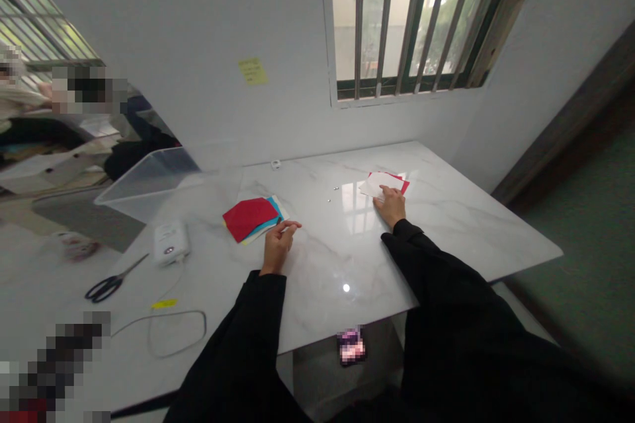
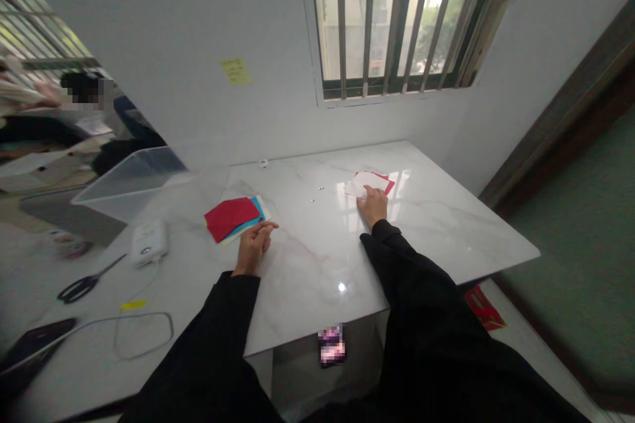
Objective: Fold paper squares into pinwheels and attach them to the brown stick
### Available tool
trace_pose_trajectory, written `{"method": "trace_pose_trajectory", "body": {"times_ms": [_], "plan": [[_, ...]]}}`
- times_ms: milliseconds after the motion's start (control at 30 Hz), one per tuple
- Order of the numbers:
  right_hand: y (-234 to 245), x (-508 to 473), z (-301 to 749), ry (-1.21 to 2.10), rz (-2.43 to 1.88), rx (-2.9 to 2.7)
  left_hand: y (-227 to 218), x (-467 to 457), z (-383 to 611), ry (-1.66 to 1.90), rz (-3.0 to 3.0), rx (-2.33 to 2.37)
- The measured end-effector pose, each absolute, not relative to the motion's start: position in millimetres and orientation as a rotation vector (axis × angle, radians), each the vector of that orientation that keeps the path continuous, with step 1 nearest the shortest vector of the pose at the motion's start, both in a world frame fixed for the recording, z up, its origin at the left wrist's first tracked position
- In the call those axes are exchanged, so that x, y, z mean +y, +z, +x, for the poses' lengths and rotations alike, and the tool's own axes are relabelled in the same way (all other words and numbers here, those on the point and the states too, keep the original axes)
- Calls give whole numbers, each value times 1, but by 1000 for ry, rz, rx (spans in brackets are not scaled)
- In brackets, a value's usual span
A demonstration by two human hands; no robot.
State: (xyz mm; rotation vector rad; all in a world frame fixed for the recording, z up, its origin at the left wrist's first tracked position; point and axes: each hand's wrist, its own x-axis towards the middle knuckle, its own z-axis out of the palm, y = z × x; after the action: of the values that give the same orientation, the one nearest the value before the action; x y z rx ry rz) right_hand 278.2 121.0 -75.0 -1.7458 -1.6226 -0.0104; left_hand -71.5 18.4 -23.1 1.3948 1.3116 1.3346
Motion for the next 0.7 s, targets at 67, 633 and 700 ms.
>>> {"method": "trace_pose_trajectory", "body": {"times_ms": [67, 633, 700], "plan": [[-76, 122, 279, 21, -1776, -1600, -23, 19, -72, 1346, 1352, 1235], [-29, 77, 232, 321, -1201, -1387, -18, 14, -66, 1305, 1244, 1014], [-18, 67, 209, 574, -1044, -1248, -20, 12, -63, 1290, 1200, 978]]}}
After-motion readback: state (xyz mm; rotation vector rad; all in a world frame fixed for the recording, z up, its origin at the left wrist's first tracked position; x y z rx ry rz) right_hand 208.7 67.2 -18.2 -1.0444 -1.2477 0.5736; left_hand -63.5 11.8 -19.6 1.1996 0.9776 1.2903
